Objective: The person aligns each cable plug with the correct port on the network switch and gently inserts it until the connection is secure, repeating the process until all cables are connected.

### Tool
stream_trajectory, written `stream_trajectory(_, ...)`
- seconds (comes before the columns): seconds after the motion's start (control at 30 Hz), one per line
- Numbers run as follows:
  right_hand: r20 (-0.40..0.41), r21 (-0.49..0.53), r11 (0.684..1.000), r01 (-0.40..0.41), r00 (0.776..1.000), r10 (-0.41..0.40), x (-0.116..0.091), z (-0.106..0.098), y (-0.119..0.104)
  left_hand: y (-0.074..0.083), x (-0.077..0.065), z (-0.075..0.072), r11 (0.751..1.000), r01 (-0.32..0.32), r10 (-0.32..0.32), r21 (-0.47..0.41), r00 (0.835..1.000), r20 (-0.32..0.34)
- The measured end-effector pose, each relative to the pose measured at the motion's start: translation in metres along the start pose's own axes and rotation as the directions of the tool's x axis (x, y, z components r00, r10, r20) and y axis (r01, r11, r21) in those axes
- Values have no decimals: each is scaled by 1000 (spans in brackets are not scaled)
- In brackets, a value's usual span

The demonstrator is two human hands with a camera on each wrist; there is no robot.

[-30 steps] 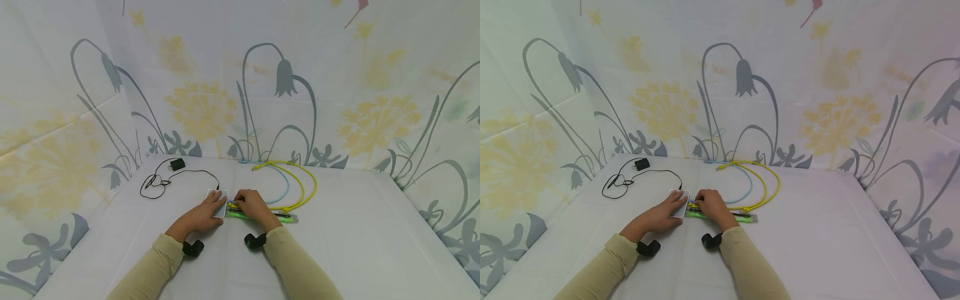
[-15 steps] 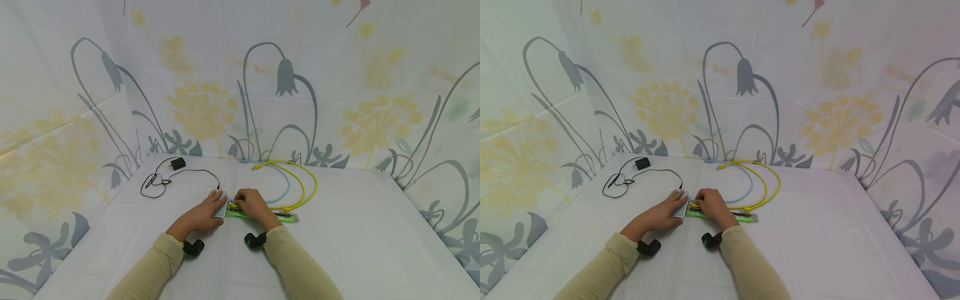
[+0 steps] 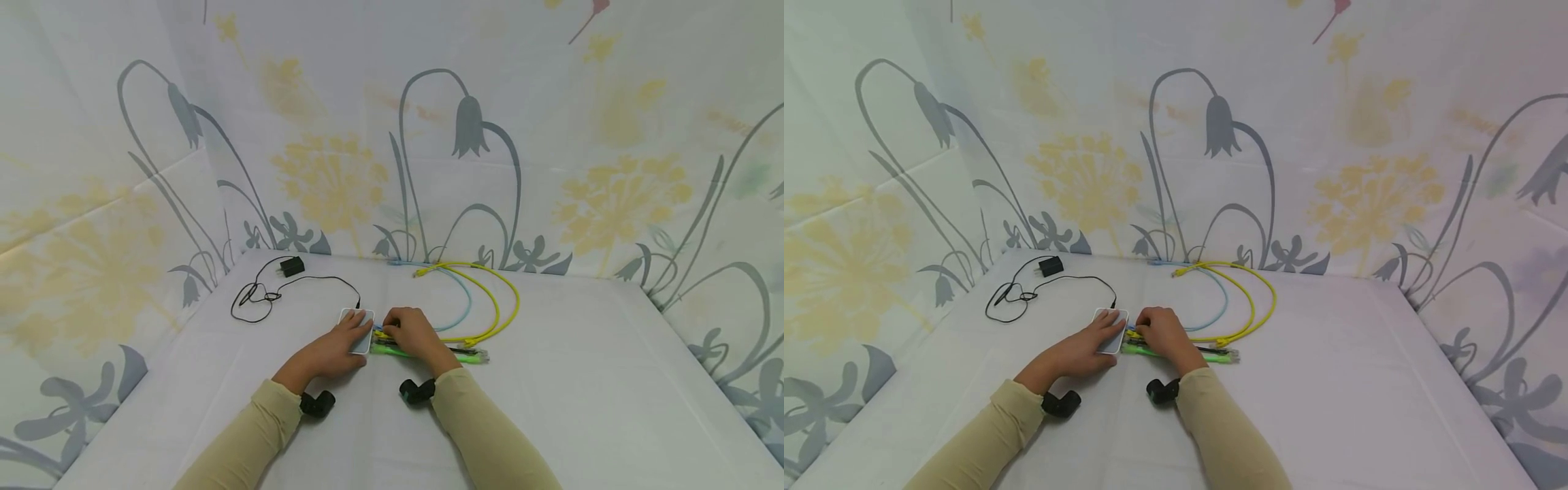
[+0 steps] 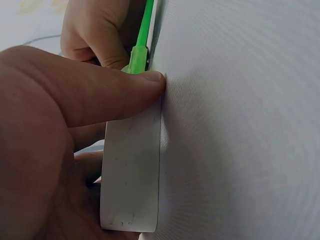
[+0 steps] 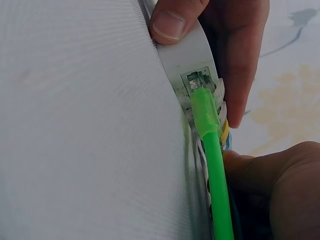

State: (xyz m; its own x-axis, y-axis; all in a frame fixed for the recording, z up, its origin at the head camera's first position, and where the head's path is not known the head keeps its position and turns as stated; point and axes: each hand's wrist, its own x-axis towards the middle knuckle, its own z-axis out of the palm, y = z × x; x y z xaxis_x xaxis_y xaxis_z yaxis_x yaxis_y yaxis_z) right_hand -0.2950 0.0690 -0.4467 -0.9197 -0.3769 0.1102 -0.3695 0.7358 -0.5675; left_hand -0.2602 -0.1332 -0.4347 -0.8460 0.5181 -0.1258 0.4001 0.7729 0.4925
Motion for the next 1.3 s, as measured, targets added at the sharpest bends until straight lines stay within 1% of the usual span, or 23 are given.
stream_trajectory(0.33,8,6,1000,-20,1000,20,-1,0,-1,3,-1,0,1000,8,-8,-7,1000,0)
stream_trajectory(0.63,-19,11,1000,-7,1000,8,-2,0,0,8,-3,-3,1000,22,-22,-8,1000,-4)
stream_trajectory(1.07,-34,20,1000,22,999,-22,-4,2,1,1,-3,1,1000,10,-11,-26,1000,-30)
stream_trajectory(1.3,-43,8,999,34,999,-34,-4,2,2,1,-2,1,1000,13,-13,-27,1000,-27)
